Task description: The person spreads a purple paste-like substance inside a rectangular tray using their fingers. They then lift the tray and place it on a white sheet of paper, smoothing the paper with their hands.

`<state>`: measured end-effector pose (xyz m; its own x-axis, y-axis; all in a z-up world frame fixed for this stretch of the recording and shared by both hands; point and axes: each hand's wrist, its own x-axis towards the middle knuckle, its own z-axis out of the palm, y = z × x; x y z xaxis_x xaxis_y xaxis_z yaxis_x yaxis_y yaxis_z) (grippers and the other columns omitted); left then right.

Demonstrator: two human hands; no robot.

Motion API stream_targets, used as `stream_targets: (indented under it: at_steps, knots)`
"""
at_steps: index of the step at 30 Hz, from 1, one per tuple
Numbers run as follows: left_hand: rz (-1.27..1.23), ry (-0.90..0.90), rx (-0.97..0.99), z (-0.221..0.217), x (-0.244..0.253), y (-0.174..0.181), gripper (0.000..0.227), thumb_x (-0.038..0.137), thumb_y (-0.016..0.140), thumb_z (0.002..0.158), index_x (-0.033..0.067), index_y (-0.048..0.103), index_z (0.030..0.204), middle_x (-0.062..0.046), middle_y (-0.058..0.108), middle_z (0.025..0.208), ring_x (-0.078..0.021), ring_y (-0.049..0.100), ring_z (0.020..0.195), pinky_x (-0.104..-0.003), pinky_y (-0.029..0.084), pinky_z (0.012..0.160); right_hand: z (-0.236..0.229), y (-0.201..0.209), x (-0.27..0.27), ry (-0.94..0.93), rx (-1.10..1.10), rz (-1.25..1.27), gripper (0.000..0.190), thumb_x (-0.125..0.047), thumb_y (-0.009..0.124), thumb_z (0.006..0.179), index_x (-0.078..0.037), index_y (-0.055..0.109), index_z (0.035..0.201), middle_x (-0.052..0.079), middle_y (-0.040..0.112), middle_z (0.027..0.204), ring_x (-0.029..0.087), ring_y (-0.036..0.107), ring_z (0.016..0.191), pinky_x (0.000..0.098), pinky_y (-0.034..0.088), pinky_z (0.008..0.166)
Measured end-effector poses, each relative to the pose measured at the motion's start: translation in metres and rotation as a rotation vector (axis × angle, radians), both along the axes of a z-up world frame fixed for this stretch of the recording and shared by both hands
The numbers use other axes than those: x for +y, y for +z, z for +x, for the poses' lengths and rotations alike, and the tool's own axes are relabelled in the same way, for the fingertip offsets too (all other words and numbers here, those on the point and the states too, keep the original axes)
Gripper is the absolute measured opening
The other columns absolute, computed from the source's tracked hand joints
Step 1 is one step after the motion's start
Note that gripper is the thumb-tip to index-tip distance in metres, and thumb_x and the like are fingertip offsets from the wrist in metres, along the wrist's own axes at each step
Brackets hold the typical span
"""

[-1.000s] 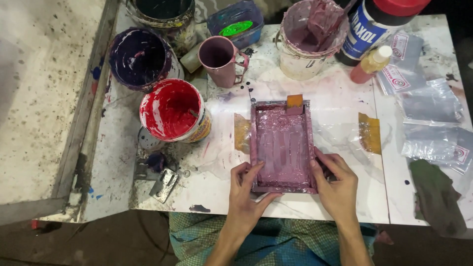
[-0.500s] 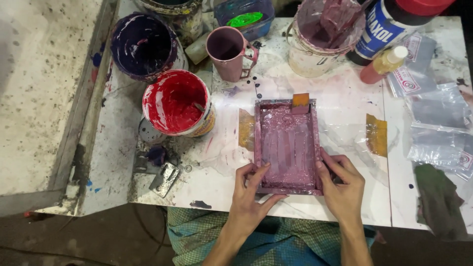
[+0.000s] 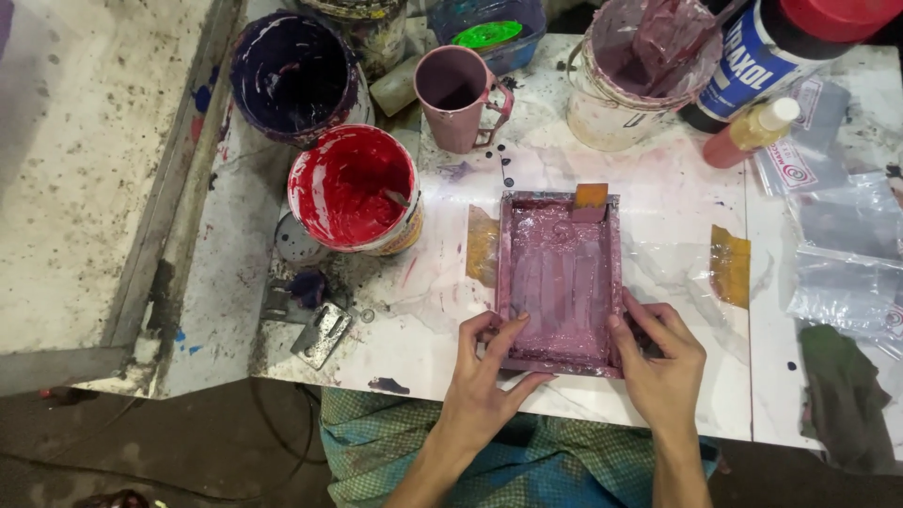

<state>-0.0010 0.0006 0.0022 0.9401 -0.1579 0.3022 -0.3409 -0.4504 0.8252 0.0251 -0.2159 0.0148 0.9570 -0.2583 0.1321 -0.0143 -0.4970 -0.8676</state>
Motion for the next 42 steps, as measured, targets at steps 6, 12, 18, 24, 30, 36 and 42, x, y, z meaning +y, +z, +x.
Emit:
stream_targets:
  at_steps: [6, 12, 18, 24, 30, 36, 42]
  knots:
    - [-0.116, -0.009, 0.090, 0.000, 0.001, 0.007, 0.061, 0.028, 0.082, 0.089, 0.0116, 0.053, 0.141, -0.015, 0.036, 0.131, -0.0301, 0.052, 0.130, -0.044, 0.053, 0.115, -0.002, -0.007, -0.002, 0.002, 0.038, -0.040, 0.040, -0.017, 0.074, 0.094, -0.001, 0.071, 0.130, 0.009, 0.067, 0.106, 0.015, 0.061, 0.093, 0.0241, 0.051, 0.076]
    - [-0.204, 0.193, 0.124, -0.002, 0.006, 0.007, 0.077, 0.058, 0.076, 0.080, 0.0111, 0.050, 0.136, -0.017, 0.046, 0.135, -0.0328, 0.052, 0.128, -0.052, 0.058, 0.100, -0.002, -0.003, 0.001, -0.017, -0.008, -0.083, 0.041, -0.017, 0.074, 0.095, 0.000, 0.071, 0.132, 0.008, 0.067, 0.102, 0.015, 0.060, 0.087, 0.0252, 0.050, 0.071]
    - [-0.065, 0.164, 0.186, 0.025, 0.026, 0.035, 0.042, 0.031, 0.041, 0.108, 0.0027, 0.056, 0.137, -0.016, 0.052, 0.135, -0.0289, 0.052, 0.132, -0.042, 0.041, 0.115, 0.002, -0.002, -0.005, -0.056, -0.213, -0.070, 0.030, -0.006, 0.065, 0.106, 0.004, 0.067, 0.134, 0.017, 0.063, 0.115, 0.024, 0.061, 0.103, 0.0315, 0.053, 0.086]
    - [0.401, -0.002, -0.159, 0.065, 0.037, 0.008, 0.051, 0.010, 0.047, 0.108, 0.0024, 0.038, 0.158, -0.021, 0.057, 0.146, -0.0374, 0.048, 0.143, -0.046, 0.032, 0.122, 0.026, 0.038, -0.007, 0.270, -0.129, -0.154, 0.047, 0.000, 0.042, 0.104, 0.002, 0.049, 0.150, 0.038, 0.045, 0.150, 0.059, 0.040, 0.137, 0.0686, 0.035, 0.110]
    - [0.508, 0.048, -0.126, 0.064, 0.033, -0.006, 0.059, 0.014, 0.044, 0.108, -0.0082, 0.025, 0.159, -0.025, 0.057, 0.147, -0.0326, 0.053, 0.138, -0.042, 0.029, 0.124, 0.035, 0.034, -0.014, 0.274, 0.006, -0.047, 0.050, -0.003, 0.037, 0.105, 0.002, 0.040, 0.154, 0.034, 0.037, 0.157, 0.057, 0.035, 0.141, 0.0662, 0.032, 0.113]
    - [0.541, 0.068, -0.099, 0.064, 0.031, -0.010, 0.063, 0.019, 0.042, 0.109, -0.0089, 0.018, 0.160, -0.025, 0.057, 0.146, -0.0308, 0.052, 0.140, -0.039, 0.027, 0.126, 0.036, 0.021, -0.021, 0.266, -0.067, -0.045, 0.048, -0.001, 0.040, 0.104, 0.001, 0.045, 0.151, 0.029, 0.043, 0.154, 0.051, 0.040, 0.143, 0.0619, 0.035, 0.115]
    - [0.351, 0.088, -0.112, 0.059, 0.034, 0.005, 0.062, 0.020, 0.050, 0.107, 0.0002, 0.027, 0.161, -0.023, 0.049, 0.155, -0.0362, 0.045, 0.145, -0.044, 0.033, 0.123, 0.056, 0.041, -0.022, 0.264, -0.248, -0.270, 0.045, -0.003, 0.053, 0.103, 0.002, 0.053, 0.148, 0.024, 0.054, 0.146, 0.045, 0.048, 0.139, 0.0568, 0.040, 0.114]
